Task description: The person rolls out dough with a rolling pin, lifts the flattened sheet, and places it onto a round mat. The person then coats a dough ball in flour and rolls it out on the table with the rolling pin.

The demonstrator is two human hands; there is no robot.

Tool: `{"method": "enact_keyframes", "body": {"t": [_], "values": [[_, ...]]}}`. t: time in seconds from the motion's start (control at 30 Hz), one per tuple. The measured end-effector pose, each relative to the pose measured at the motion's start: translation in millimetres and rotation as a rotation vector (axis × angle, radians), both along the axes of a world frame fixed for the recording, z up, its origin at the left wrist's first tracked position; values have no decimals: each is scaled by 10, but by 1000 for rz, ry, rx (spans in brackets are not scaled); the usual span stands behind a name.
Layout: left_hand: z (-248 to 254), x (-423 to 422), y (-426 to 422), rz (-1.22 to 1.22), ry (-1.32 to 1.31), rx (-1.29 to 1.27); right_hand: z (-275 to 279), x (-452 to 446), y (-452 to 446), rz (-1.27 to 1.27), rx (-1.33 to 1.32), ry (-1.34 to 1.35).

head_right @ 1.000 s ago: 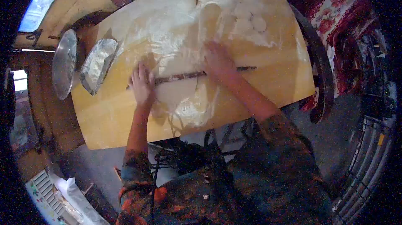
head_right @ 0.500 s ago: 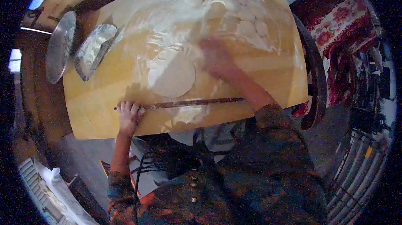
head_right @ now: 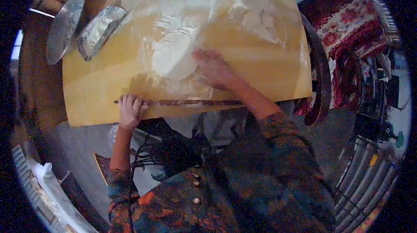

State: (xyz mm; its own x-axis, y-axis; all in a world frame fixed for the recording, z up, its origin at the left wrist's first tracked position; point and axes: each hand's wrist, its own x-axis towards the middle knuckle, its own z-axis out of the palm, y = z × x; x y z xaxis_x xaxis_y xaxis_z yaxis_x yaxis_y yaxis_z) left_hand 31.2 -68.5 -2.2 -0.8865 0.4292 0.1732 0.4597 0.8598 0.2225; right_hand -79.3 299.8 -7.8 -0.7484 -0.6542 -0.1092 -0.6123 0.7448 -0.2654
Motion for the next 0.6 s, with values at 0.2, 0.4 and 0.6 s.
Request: {"method": "enact_keyframes", "body": {"t": [0.2,0.4,0.6], "values": [[153,225,-51,-44,-13,13,209,402,445,336,26,-130],[228,213,28,-107,-36,49,-55,-120,-699,378,-197,-114],[337,195,10,-38,7,57,-42,-7,-547,216,-44,256]]}}
